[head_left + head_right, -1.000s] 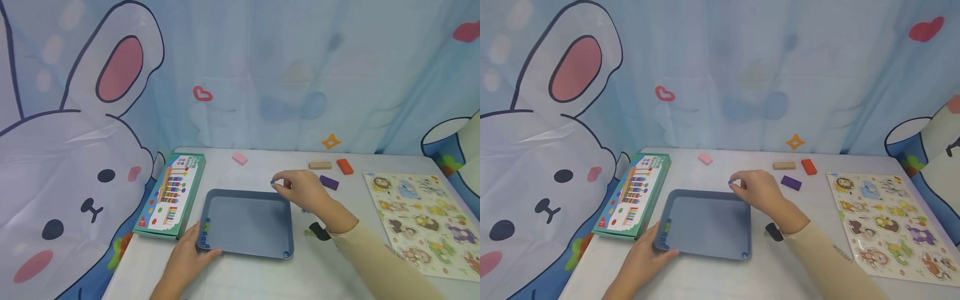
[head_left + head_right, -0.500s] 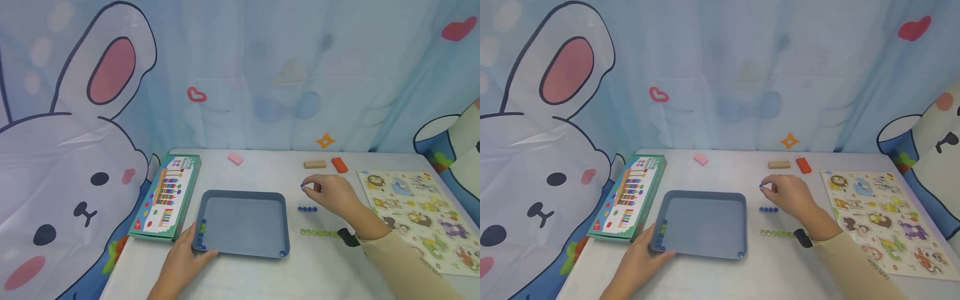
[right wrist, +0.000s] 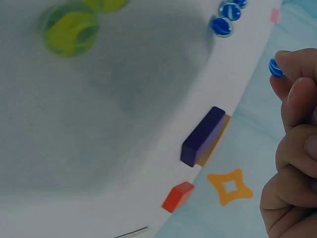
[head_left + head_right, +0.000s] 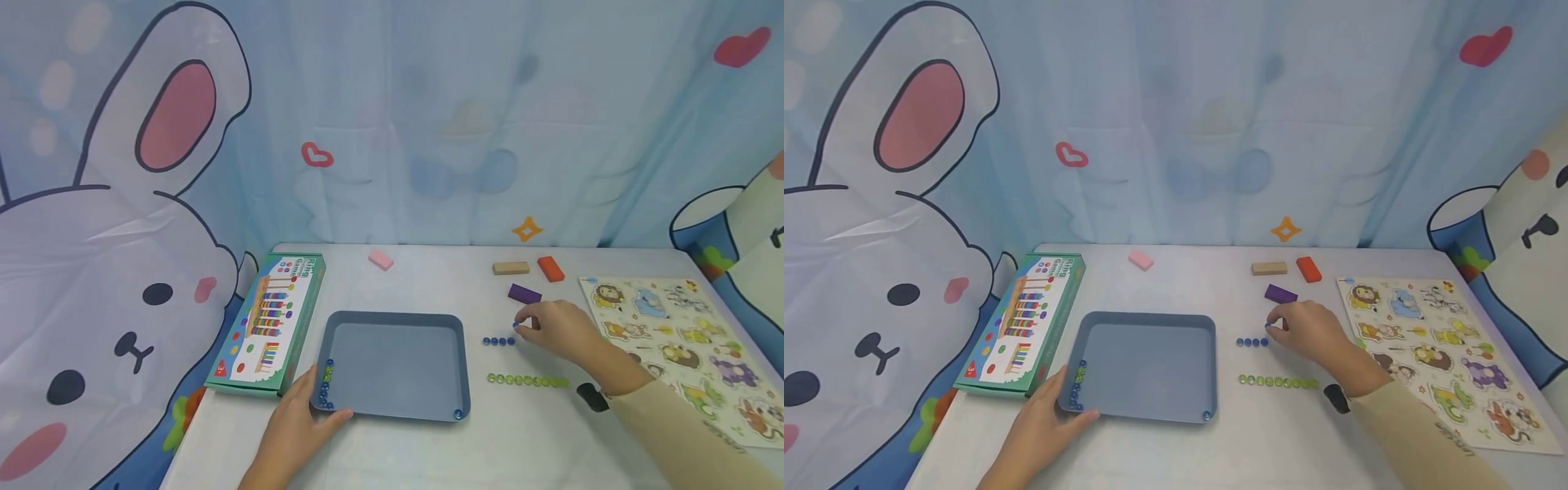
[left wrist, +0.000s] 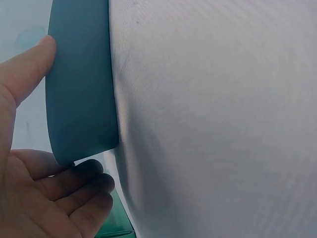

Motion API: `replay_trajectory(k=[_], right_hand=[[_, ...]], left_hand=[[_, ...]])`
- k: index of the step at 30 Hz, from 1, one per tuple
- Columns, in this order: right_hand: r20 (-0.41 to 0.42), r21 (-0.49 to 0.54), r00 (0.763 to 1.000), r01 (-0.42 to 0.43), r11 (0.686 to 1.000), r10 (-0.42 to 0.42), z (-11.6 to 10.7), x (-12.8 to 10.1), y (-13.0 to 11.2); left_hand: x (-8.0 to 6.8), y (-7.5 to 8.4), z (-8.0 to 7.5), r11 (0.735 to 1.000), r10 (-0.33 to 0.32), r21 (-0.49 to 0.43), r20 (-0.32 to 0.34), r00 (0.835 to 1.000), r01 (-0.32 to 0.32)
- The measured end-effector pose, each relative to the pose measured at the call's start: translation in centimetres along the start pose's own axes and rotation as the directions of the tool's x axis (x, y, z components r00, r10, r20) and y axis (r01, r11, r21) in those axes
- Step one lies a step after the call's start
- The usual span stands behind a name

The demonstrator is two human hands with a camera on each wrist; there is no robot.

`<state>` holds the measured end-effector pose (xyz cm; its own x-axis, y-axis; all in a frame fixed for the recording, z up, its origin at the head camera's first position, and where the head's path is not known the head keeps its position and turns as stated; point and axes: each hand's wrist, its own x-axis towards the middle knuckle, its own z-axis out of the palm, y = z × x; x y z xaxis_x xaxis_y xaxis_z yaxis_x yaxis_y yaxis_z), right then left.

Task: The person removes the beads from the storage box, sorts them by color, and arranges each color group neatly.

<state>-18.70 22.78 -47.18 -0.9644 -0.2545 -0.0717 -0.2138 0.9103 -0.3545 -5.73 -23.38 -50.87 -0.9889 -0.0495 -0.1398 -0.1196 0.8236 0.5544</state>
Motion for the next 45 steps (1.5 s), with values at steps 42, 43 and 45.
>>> replay_trajectory(k=[42,43,45], right_hand=[[-0.048,0.032,0.998,0.043,0.999,-0.042,-1.2,0.5,-1.4],[-0.065,0.032,0.996,0.065,0.997,-0.062,-1.2,0.6,-2.1],[-0.090,0.033,0.991,0.105,0.994,-0.102,-1.0,0.9,-3.5]], left_hand=[[0.0,-0.2,0.0,1.000,0.009,-0.016,0.001,1.000,-0.009],[0.1,-0.2,-0.1,1.000,0.011,-0.017,0.000,1.000,-0.011],[0.1,-0.2,0.0,1.000,0.015,-0.020,-0.002,1.000,-0.015]])
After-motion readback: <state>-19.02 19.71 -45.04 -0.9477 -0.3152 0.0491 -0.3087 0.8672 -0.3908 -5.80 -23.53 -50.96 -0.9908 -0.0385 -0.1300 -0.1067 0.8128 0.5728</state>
